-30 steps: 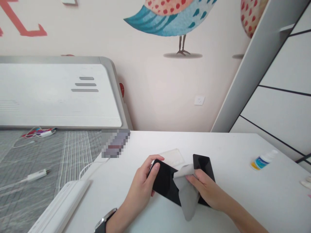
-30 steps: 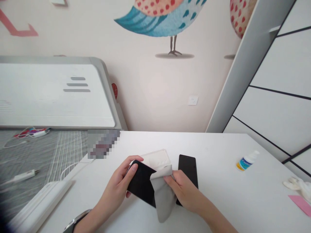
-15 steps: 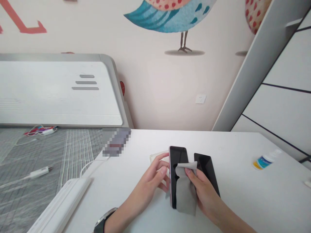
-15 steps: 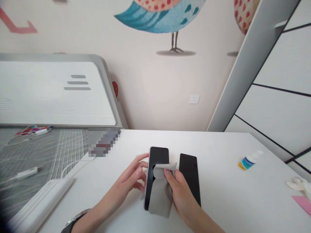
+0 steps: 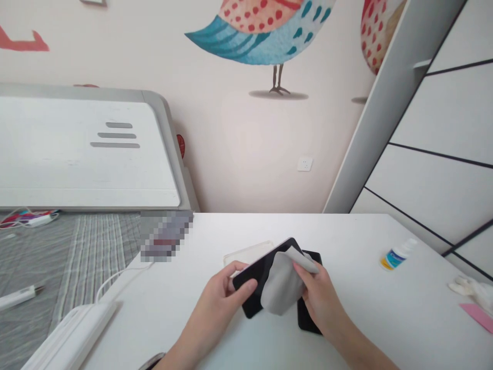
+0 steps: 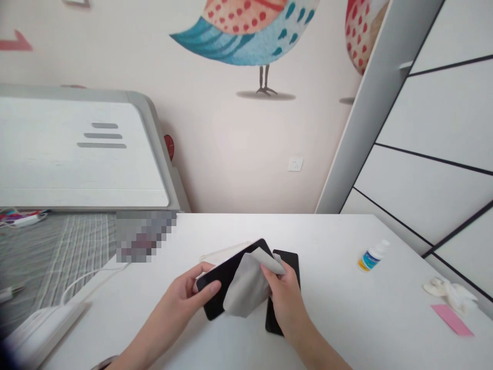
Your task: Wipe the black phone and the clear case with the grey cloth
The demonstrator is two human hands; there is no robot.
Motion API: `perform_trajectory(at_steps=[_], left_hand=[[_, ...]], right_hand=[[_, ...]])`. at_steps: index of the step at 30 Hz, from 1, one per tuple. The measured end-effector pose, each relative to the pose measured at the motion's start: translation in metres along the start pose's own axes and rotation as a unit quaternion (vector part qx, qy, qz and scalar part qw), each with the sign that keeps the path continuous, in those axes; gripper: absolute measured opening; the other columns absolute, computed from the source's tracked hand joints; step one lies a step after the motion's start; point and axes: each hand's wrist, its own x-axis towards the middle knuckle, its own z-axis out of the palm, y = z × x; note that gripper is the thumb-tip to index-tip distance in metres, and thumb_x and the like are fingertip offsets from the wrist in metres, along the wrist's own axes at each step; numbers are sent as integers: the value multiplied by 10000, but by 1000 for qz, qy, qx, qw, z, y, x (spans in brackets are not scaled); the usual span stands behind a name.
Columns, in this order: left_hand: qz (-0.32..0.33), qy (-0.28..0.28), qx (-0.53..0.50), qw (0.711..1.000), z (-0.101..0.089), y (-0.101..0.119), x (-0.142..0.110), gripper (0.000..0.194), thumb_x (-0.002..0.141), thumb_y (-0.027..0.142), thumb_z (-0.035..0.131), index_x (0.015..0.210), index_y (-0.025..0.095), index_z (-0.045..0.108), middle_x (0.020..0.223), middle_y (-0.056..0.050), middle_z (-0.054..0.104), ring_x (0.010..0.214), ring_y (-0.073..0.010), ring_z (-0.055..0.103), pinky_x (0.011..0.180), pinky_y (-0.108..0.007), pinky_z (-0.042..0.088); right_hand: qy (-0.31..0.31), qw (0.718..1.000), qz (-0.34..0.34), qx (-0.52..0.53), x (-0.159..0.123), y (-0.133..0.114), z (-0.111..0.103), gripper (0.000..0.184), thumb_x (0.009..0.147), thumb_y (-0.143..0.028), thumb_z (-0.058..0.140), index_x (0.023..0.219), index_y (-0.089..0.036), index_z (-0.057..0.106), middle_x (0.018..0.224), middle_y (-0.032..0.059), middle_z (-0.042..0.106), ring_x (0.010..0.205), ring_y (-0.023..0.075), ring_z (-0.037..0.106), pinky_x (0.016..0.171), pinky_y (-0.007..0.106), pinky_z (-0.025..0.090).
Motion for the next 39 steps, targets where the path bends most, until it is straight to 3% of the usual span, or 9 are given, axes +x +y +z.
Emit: perform_trajectory(at_steps=[7,11,15,18,21,23,29,33,39], left_hand=[[104,164,7,981,-16,3,2,354,896,538,652,836,190,640,803,-10,652,782,-190,581,729,-266,468],[99,140,28,985,-17,3,4,429,917,573,603,738,184,597,691,11,569,673,-150,539,603,-222,435],[70,110,37,991,-13,8,3,476,918,637,554,742,196,576,585,58,457,448,-99,450,420,-198,360],[63,113,46,991,-9,7,2,505,895,660,564,702,193,569,567,58,447,419,-95,441,386,-196,358],[42,95,65,992,-8,2,2,524,876,673,575,723,177,641,557,37,483,436,-108,449,371,-199,353],[24,73,66,995,-8,0,2,548,894,680,546,775,162,683,569,18,528,439,-113,458,375,-205,352],[51,-9,-19,998,-5,4,1,507,922,576,615,1264,201,616,764,7,623,628,-135,569,589,-228,488],[33,-52,22,998,0,3,-1,425,996,537,505,1236,206,621,904,-37,665,802,-177,624,712,-266,536],[72,-40,146,986,8,-1,-8,454,1026,495,455,1377,229,566,771,3,587,668,-153,490,568,-222,417]], right_hand=[[-155,981,-63,-98,-8,-23,3,324,747,-338,834,1016,-199,719,1001,51,751,960,258,670,836,341,528],[-146,968,-68,-190,-8,-18,-1,300,860,-467,673,738,-194,689,744,32,683,753,222,617,675,313,487],[-88,981,-70,-161,-7,-14,-2,326,855,-512,686,962,-205,711,932,57,729,918,257,654,812,345,513],[-132,973,-92,-167,-12,-25,2,375,801,-384,773,1126,-226,674,1101,51,729,1038,263,649,897,341,499],[-222,937,-82,-258,-18,-34,8,124,802,-284,743,889,-209,698,861,0,718,844,223,640,712,282,466],[-244,921,-55,-298,-19,-31,10,206,853,-306,668,682,-193,643,672,-18,643,670,181,577,593,269,383],[-53,989,17,-140,-13,10,10,439,861,-627,633,970,-214,731,951,58,747,951,290,660,812,377,501],[-109,993,43,-16,-16,16,14,513,799,-571,765,1166,-220,685,1154,87,741,1095,299,663,934,406,509],[-132,977,-11,-166,-20,-11,16,309,753,-429,815,906,-174,732,907,62,760,914,291,673,790,359,519]])
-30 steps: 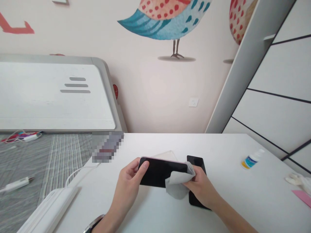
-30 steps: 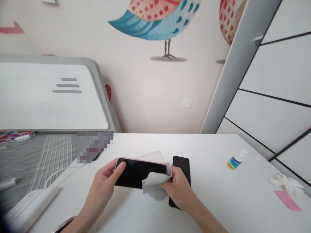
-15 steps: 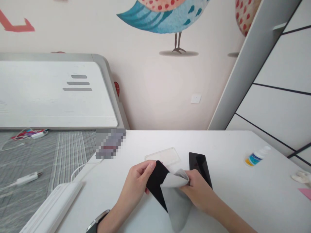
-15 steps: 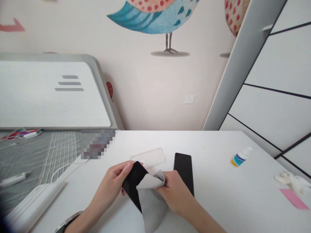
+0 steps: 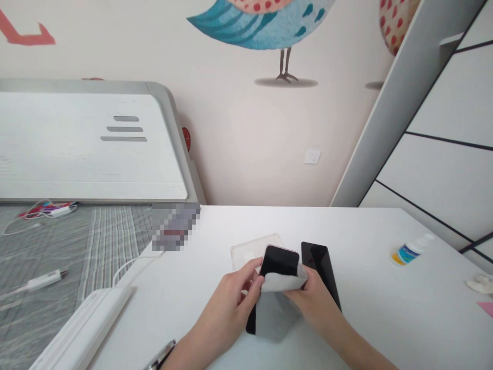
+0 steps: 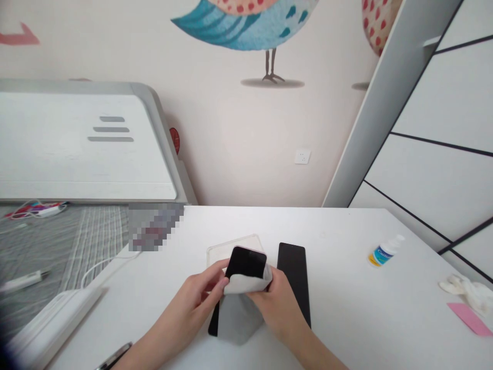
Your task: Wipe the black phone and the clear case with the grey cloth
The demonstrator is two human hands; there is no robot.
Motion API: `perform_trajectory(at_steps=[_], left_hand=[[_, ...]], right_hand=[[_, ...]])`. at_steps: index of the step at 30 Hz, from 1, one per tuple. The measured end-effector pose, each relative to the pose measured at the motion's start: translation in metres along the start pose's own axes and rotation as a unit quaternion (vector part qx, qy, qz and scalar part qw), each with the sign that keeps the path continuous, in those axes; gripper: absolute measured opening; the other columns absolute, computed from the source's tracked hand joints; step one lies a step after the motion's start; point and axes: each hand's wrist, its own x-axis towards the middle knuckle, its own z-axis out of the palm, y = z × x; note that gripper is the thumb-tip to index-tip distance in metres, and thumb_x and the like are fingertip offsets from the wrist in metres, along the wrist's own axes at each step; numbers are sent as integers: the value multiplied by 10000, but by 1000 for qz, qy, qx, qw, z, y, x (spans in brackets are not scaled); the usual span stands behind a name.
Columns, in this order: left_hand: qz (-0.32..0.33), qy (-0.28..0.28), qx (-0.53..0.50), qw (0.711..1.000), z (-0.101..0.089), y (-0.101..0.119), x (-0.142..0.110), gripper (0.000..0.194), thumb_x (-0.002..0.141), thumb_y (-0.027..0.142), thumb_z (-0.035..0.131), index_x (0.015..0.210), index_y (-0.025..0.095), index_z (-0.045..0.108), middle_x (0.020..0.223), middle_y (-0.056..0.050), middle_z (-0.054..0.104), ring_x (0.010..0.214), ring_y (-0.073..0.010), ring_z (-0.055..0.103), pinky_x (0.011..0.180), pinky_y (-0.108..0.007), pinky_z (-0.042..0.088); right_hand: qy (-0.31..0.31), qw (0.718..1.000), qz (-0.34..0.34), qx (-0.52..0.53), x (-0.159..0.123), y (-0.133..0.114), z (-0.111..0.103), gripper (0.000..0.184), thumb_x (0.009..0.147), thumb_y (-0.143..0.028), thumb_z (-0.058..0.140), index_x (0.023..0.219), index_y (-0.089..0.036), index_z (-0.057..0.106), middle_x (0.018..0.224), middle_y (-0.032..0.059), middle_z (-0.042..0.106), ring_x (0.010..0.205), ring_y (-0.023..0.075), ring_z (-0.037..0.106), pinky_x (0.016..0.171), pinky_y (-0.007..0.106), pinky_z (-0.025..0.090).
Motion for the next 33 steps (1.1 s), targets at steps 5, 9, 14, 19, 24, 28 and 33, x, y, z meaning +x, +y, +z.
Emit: perform_trajectory(at_steps=[5,9,14,19,24,28,33], left_hand=[[4,-25,6,1000,1,7,-3,450,1034,488,434,1381,237,572,796,0,587,691,-156,479,614,-235,417],[-28,-100,-58,993,-1,10,-4,427,1008,459,492,1376,245,466,909,-16,644,744,-159,531,662,-248,421],[-45,-93,-91,990,-9,4,0,227,1011,448,484,1115,253,432,656,97,413,592,-117,301,555,-222,261],[-20,118,-102,988,-32,-1,9,306,973,529,549,1095,268,447,606,113,347,572,-113,291,532,-203,229],[-19,142,-92,985,-41,-2,12,371,896,554,671,852,193,600,644,60,497,590,-95,420,543,-194,308],[-42,112,-170,978,-34,0,12,433,886,599,662,1038,193,675,855,-18,685,778,-168,618,657,-233,473],[-79,59,-252,963,-24,-2,12,510,835,506,768,1213,198,615,974,-49,747,935,-222,692,851,-324,542]], right_hand=[[97,993,11,71,3,7,-2,421,726,-548,815,949,-196,753,949,74,769,962,309,682,854,397,522],[159,952,19,262,4,15,5,459,670,-503,887,1015,-243,732,1017,41,772,991,263,694,882,372,538],[184,928,21,324,9,10,1,496,589,-426,942,999,-255,722,1027,16,778,1021,241,694,866,332,546],[30,990,-8,138,5,-13,-16,342,694,-318,861,991,-213,726,983,25,770,931,238,684,805,323,525],[-93,993,-41,-54,-4,-19,-15,95,775,-232,733,858,-187,721,864,9,733,804,206,639,703,283,486],[104,993,43,27,3,14,-7,328,789,-501,727,927,-204,717,928,61,743,890,272,663,705,325,507],[68,985,56,151,6,23,0,497,725,-506,807,1109,-215,686,1049,76,742,960,274,671,772,342,522]])
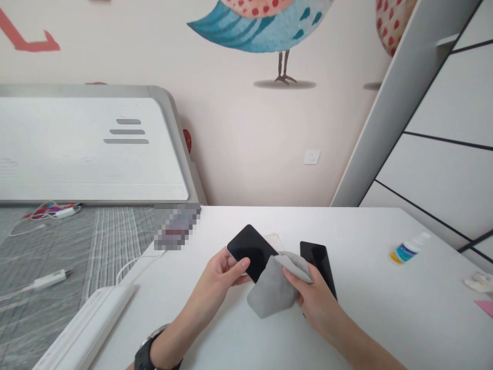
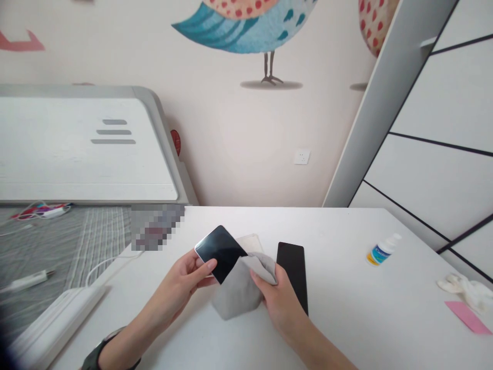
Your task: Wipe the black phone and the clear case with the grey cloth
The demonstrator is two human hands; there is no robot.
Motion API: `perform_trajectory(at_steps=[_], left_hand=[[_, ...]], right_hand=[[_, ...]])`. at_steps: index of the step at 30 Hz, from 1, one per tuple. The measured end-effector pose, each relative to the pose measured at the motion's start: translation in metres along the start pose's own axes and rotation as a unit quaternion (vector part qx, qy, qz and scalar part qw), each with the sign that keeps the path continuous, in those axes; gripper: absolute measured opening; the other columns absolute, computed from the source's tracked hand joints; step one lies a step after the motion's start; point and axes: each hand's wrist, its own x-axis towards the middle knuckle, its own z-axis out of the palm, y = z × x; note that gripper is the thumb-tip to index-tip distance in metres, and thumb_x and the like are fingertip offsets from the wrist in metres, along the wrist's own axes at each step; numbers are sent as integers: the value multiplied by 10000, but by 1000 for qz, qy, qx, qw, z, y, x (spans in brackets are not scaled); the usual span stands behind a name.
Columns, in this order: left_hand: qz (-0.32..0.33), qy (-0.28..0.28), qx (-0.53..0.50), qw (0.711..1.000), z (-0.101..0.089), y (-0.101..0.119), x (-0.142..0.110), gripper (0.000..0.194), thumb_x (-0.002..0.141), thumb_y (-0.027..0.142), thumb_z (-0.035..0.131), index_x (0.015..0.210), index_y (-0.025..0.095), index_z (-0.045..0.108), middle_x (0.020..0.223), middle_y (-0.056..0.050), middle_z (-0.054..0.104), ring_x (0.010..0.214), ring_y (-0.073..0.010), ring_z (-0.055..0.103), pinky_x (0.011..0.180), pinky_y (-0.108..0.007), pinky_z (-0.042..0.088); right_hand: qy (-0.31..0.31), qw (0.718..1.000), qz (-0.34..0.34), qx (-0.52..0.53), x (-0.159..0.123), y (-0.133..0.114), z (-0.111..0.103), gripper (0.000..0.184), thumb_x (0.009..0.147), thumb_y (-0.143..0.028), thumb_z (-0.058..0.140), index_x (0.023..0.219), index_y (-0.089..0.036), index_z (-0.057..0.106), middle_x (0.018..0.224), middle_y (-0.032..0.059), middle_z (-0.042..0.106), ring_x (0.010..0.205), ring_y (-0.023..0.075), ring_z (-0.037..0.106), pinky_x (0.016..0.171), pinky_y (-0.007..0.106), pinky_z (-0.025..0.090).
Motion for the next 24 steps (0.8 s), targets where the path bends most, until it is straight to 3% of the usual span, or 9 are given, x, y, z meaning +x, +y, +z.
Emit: perform_trajectory(at_steps=[3,5,9,13,16,21,24], left_hand=[[5,7,18,1000,-1,-2,1,510,872,524,723,1240,191,605,823,-18,725,809,-191,679,804,-307,534],[12,-16,55,998,-1,-1,1,479,903,545,677,1212,182,636,744,4,674,713,-154,621,700,-251,496],[40,-67,129,989,2,4,-3,442,956,551,596,1173,182,702,675,33,538,603,-104,442,532,-195,346],[32,-129,142,981,11,4,-11,488,977,530,570,1376,250,587,909,-11,624,755,-143,535,621,-219,444],[-10,-183,125,975,17,-2,-15,498,992,481,561,1448,291,494,994,-19,618,838,-167,574,659,-237,472],[-5,-141,196,970,13,-10,-15,481,1025,455,498,1458,246,469,702,60,492,608,-124,419,550,-224,327],[25,-138,242,960,12,-4,-16,442,1027,463,491,1424,273,532,732,37,576,634,-147,470,581,-245,362]], right_hand=[[-149,985,-29,-81,-8,-16,6,318,710,-314,832,975,-179,719,918,28,732,834,209,635,744,290,469],[-192,972,-31,-135,-12,-24,8,154,748,-269,787,814,-160,702,763,-5,683,700,158,565,653,260,410],[-129,980,-50,-143,-12,-21,6,242,795,-359,757,695,-163,656,674,-12,642,654,150,531,611,260,382],[-3,999,-38,-18,-8,-10,7,350,748,-495,820,911,-194,743,904,40,753,884,243,651,785,330,494],[70,992,-12,107,-7,-7,10,465,661,-525,882,994,-232,743,998,42,771,950,258,676,824,354,530],[31,992,-29,123,-4,-17,7,506,593,-358,950,1038,-238,740,1064,48,779,1025,279,699,913,396,546],[64,987,-63,134,1,-26,-1,415,662,-360,915,1027,-233,765,1151,58,765,1136,283,672,1022,403,509]])
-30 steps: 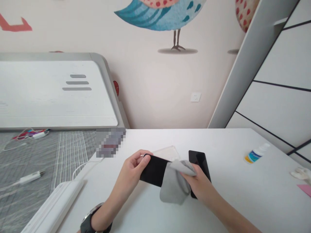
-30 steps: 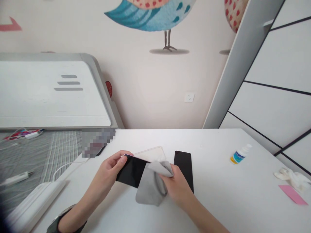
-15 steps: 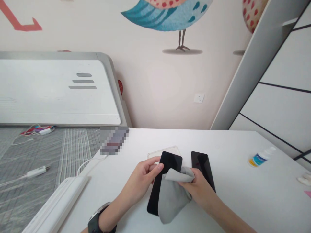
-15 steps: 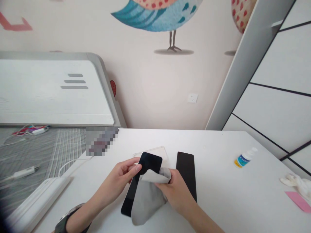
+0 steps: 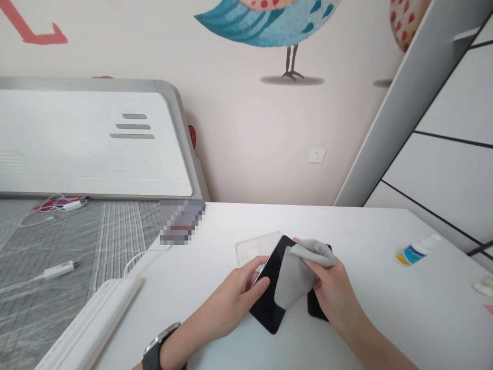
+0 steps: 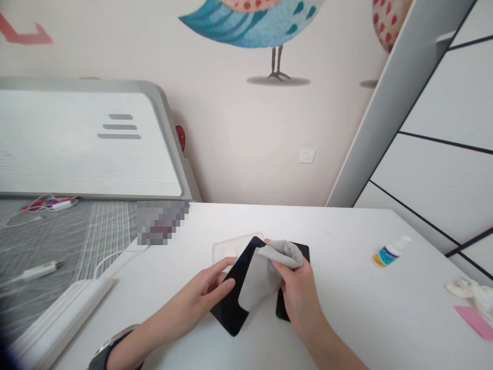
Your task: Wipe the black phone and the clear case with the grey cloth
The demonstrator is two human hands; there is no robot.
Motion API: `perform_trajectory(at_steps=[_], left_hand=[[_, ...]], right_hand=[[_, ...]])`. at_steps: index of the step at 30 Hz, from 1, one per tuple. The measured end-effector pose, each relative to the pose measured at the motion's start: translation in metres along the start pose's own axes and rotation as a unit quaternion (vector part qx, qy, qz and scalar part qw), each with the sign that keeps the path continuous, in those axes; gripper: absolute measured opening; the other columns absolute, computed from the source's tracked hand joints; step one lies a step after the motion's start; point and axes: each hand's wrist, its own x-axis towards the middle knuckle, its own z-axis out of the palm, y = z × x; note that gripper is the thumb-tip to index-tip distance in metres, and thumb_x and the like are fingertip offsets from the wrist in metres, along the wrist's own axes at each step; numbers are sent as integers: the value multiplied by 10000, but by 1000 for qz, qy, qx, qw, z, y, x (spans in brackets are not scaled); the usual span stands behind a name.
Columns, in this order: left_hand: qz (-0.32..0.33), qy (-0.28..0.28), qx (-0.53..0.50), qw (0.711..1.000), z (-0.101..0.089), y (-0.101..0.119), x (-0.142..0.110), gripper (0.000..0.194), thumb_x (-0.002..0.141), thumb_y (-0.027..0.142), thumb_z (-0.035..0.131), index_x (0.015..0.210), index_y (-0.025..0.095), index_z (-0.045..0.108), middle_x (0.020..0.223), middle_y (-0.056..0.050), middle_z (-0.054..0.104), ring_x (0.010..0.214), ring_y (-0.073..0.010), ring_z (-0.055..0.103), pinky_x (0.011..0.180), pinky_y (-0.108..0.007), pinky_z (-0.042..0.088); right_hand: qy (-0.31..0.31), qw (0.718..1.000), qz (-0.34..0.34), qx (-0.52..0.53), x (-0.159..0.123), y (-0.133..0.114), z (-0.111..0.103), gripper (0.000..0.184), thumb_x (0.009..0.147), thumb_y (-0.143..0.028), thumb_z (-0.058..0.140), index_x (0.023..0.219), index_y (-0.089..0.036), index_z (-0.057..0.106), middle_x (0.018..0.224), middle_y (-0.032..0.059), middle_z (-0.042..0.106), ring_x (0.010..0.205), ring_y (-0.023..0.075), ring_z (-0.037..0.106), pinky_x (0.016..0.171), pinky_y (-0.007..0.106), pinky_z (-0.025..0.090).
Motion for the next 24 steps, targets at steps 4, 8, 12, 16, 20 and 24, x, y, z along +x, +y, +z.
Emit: perform_trajectory(at_steps=[4,8,12,16,20,24], left_hand=[[63,13,-6,998,-2,8,0,322,1031,419,492,1261,280,670,1101,-27,718,1021,-227,634,902,-303,454],[33,110,-6,993,-6,7,2,246,990,435,565,1065,239,693,1016,-19,753,940,-225,668,824,-289,465],[16,134,32,990,-10,6,3,215,943,418,633,1009,233,723,960,-12,768,881,-218,669,790,-281,455],[24,111,44,993,-11,9,3,246,971,434,583,1016,239,725,939,-6,764,856,-208,661,763,-271,443],[12,91,50,995,-15,7,5,337,986,503,525,1000,217,703,895,-14,732,803,-202,630,724,-277,419],[-19,14,80,997,-17,-3,6,360,982,506,521,955,208,721,855,-2,704,782,-189,601,712,-273,403]], right_hand=[[-17,1000,1,6,4,-2,-3,370,776,-462,825,1068,-240,774,1210,75,743,1194,302,646,1023,425,518],[-70,992,23,-103,1,4,-5,399,761,-498,828,1044,-222,767,1034,76,778,1043,311,694,908,420,545],[-173,957,4,-232,1,-2,-7,248,734,-292,843,945,-178,779,937,55,783,944,285,702,837,353,532],[-63,965,-5,-255,8,-1,-14,256,818,-403,756,760,-154,750,750,53,744,792,274,683,713,348,511],[53,978,-65,-190,22,-5,-24,353,868,-525,685,1026,-215,743,1048,51,766,1113,282,651,954,381,500],[45,989,-114,-78,31,-21,-24,463,772,-571,783,1109,-261,714,1178,57,744,1214,289,625,1024,414,504]])
